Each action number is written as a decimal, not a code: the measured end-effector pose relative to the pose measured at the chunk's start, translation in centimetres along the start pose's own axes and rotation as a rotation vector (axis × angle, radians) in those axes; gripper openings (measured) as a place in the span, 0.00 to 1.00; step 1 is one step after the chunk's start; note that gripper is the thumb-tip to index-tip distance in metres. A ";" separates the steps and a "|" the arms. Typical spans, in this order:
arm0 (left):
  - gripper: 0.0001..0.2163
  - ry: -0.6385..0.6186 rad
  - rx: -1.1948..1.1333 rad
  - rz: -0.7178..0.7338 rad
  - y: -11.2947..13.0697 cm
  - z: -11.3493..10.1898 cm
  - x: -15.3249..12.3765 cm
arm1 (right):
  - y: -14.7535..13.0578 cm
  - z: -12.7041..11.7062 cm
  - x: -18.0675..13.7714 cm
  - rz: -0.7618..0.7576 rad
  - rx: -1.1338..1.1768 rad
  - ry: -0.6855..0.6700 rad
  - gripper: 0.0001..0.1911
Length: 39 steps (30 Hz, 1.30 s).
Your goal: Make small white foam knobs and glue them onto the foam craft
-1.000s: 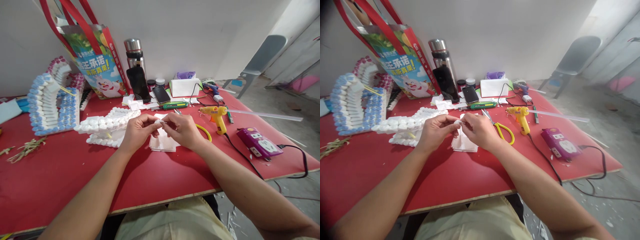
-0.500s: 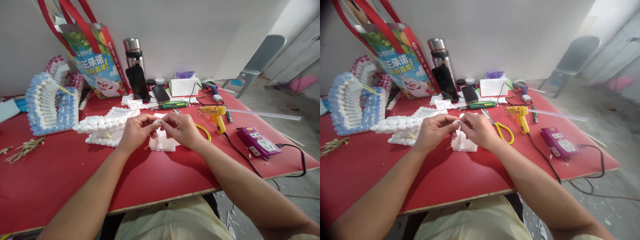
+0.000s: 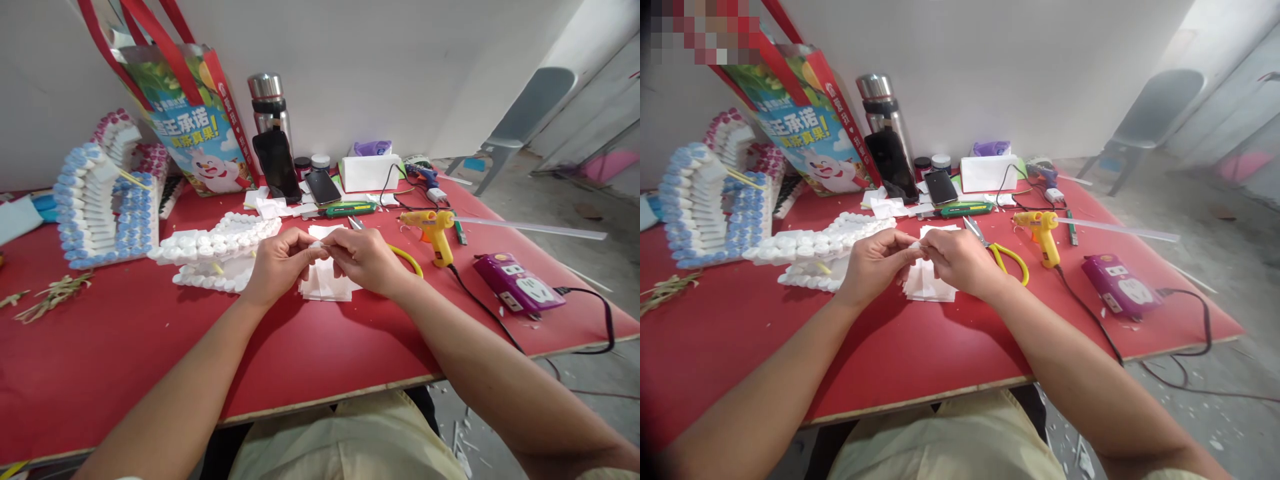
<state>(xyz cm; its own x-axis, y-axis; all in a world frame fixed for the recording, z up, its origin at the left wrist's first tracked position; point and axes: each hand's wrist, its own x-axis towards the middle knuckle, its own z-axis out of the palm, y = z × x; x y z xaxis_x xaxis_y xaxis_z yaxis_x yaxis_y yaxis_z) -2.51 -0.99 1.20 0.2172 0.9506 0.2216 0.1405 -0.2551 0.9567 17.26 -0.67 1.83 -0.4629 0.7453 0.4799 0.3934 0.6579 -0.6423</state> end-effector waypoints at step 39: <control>0.21 -0.109 -0.555 -0.274 -0.2 0.0 1.0 | -1.1 0.6 0.4 0.080 0.250 0.163 0.09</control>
<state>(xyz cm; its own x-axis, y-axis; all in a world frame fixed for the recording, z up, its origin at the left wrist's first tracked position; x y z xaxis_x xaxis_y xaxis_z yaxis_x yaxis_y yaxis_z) -2.34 -0.01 1.18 0.3459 0.9375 -0.0379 -0.3107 0.1525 0.9382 16.14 -1.11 2.35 -0.2964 0.8148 0.4983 0.2068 0.5641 -0.7994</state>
